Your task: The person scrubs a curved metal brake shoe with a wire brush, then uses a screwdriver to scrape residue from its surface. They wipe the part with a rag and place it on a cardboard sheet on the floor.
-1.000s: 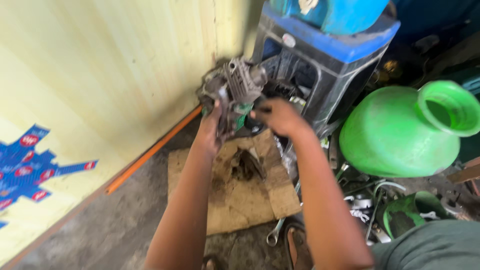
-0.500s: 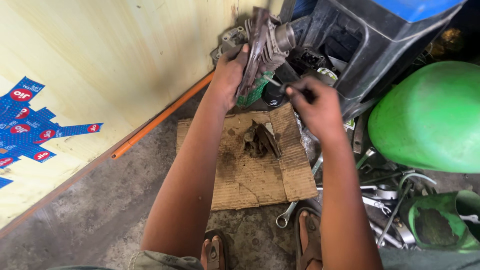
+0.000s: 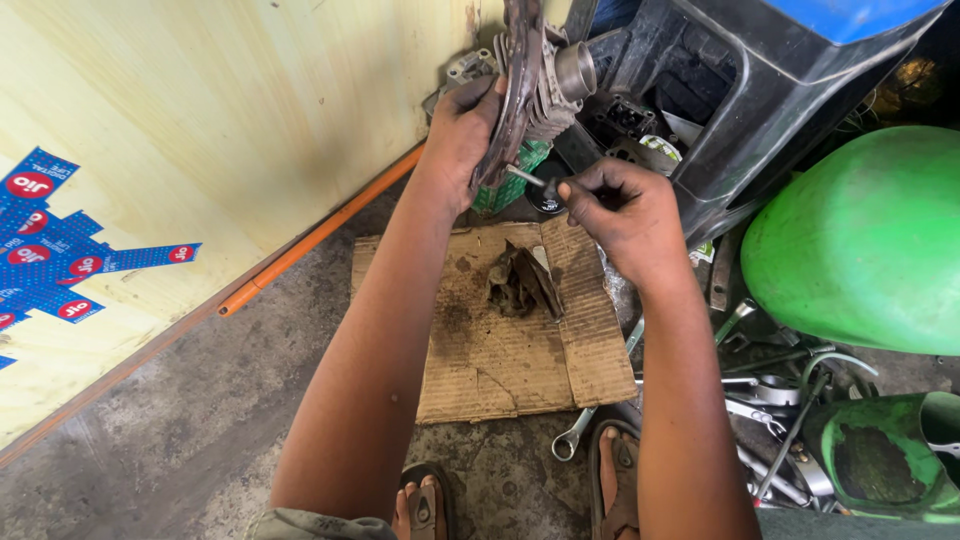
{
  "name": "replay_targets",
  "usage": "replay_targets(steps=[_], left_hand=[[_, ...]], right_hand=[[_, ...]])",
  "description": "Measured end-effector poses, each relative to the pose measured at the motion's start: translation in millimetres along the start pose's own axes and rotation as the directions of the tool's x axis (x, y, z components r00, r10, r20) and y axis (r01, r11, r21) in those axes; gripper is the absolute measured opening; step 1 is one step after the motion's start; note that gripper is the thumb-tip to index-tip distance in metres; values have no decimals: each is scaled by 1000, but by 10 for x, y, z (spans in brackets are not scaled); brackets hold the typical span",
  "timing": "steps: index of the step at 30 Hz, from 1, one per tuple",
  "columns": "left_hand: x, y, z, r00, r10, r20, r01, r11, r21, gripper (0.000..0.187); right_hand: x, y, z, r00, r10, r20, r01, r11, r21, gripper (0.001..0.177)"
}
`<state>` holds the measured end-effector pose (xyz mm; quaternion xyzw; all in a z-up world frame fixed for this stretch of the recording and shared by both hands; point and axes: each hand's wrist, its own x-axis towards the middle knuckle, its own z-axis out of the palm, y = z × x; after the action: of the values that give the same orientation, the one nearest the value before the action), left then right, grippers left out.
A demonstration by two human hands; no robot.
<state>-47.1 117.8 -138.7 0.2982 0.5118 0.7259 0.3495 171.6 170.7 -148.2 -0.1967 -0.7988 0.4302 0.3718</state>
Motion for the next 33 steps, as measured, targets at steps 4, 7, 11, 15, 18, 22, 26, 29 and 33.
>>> replay_targets(steps=[4,7,11,15,18,22,26,29,33], left_hand=[[-33,43,25,997,-66,-34,66,998,20,45],[-8,26,17,999,-37,-20,36,998,-55,44],[33,-9,-13,1000,-17,4,17,998,-54,42],[29,-42,-16,1000,-18,2,18,1000,-21,40],[14,-40,-20,1000,-11,8,11,1000,-1,40],[0,-14,-1,999,-40,-10,41,999,31,41],[6,-12,-3,999,-30,34,29,999,13,43],[21,7,13,996,-32,85,32,999,3,46],[18,69,-10,998,9,68,-10,1000,16,49]], right_hand=[[-7,-64,5,999,34,14,-34,999,6,14],[-16,-93,-34,1000,-3,7,3,999,-36,16],[-22,-90,-25,999,49,2,-49,998,-45,16],[-21,-64,4,994,108,32,-109,993,33,16],[-23,-59,14,987,157,33,-158,987,27,17],[-10,-58,2,992,119,48,-121,992,32,17],[-24,-81,20,989,134,68,-141,983,118,19],[-37,-127,82,951,293,96,-309,900,307,19],[-26,-180,110,877,450,165,-471,741,480,19]])
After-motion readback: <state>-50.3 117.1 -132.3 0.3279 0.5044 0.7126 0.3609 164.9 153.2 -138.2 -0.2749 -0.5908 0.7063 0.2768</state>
